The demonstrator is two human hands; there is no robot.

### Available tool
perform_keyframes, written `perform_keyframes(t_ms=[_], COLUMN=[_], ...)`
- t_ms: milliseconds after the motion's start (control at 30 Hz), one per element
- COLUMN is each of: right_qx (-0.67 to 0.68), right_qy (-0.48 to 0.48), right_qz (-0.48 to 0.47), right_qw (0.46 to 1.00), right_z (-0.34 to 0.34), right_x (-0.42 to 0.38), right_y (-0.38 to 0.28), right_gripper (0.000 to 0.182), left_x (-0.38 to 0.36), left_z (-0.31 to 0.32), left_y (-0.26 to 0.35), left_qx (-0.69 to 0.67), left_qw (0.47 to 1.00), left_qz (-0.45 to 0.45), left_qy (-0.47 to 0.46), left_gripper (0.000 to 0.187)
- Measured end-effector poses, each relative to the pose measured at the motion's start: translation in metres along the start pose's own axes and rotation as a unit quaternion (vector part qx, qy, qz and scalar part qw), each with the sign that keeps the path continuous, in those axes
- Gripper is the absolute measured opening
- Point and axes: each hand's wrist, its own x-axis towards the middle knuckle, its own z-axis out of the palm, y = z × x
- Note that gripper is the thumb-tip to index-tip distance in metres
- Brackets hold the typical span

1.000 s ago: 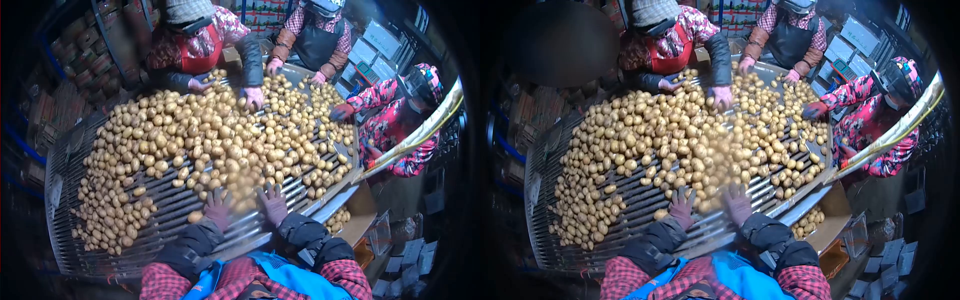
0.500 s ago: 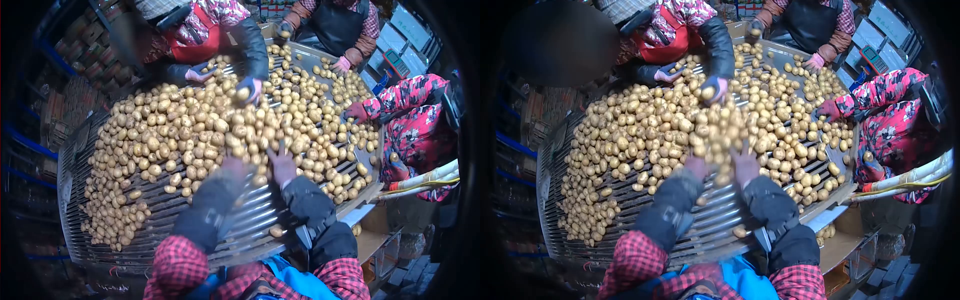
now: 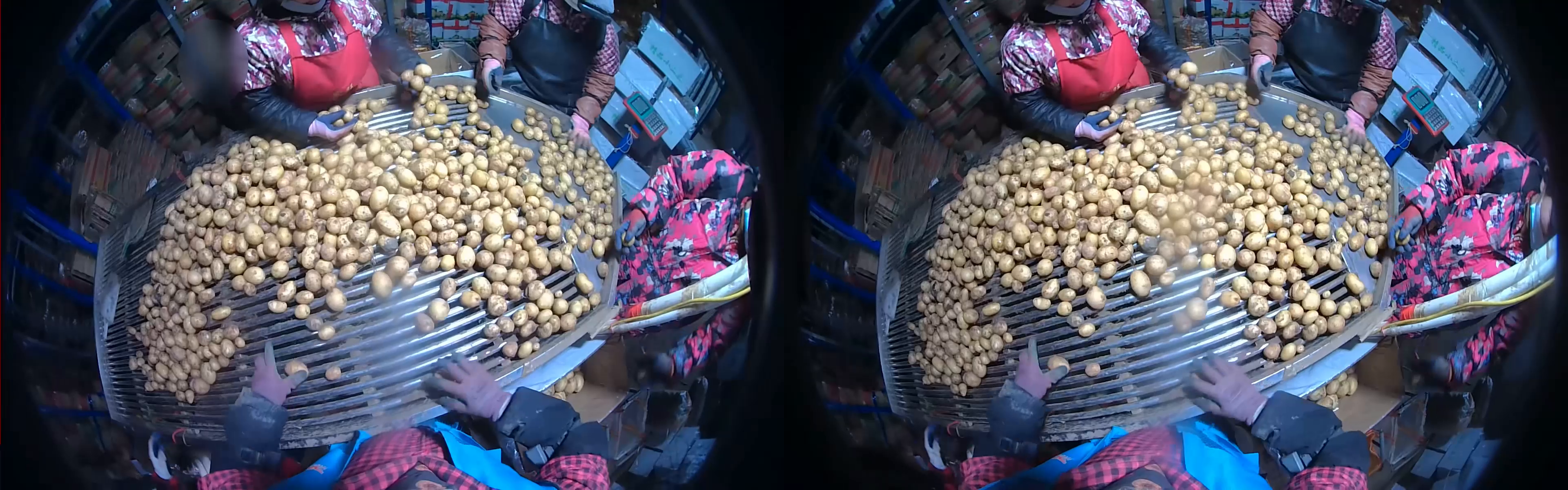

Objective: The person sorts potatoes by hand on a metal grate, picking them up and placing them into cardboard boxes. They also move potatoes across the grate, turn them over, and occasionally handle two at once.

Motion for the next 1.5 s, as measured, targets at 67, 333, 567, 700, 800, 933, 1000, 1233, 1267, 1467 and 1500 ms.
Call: perform_keyframes(t_ms=[67, 333, 567, 700, 800, 933, 1000, 1233, 1267, 1467, 1500], right_qx=[0.023, -0.252, -0.179, -0.173, -0.167, 0.091, 0.121, -0.218, -0.247, -0.090, -0.102], right_qy=[0.000, -0.010, 0.019, -0.031, -0.031, -0.125, -0.168, 0.093, 0.115, -0.007, 0.050], right_qz=[-0.045, 0.050, 0.076, 0.098, 0.086, 0.135, 0.264, -0.029, -0.075, 0.144, 0.138], right_qw=[0.999, 0.966, 0.981, 0.980, 0.982, 0.979, 0.942, 0.971, 0.959, 0.985, 0.984], right_z=[0.012, -0.019, 0.024, 0.052, 0.048, 0.020, -0.030, 0.014, 0.029, -0.025, -0.038], right_x=[0.011, 0.104, 0.106, 0.097, 0.103, 0.120, 0.148, 0.179, 0.182, 0.231, 0.241], right_y=[0.006, 0.073, 0.013, 0.051, 0.061, 0.097, 0.075, 0.086, 0.103, 0.100, 0.094], right_gripper=[0.044, 0.035, 0.071, 0.074, 0.068, 0.047, 0.047, 0.044, 0.042, 0.028, 0.026], left_x=[-0.014, 0.106, 0.065, 0.085, 0.145, 0.190, 0.177, 0.100, 0.107, 0.106, 0.106], left_z=[0.016, 0.084, 0.027, 0.072, 0.076, 0.060, 0.046, 0.081, 0.101, 0.093, 0.088], left_y=[0.010, 0.144, 0.045, 0.029, 0.080, 0.143, 0.143, 0.079, 0.075, 0.147, 0.140], left_qx=[-0.112, -0.227, -0.003, 0.025, -0.036, -0.162, -0.188, -0.042, -0.030, -0.212, -0.195], left_qw=[0.986, 0.943, 0.977, 0.984, 0.983, 0.971, 0.953, 0.966, 0.968, 0.950, 0.947], left_qz=[-0.097, 0.199, -0.077, -0.121, -0.059, 0.036, 0.187, -0.015, -0.031, 0.188, 0.190], left_qy=[-0.071, 0.137, 0.201, 0.128, 0.170, 0.173, 0.148, 0.256, 0.246, 0.129, 0.170], left_gripper=[0.100, 0.088, 0.108, 0.112, 0.103, 0.087, 0.087, 0.093, 0.092, 0.079, 0.076])
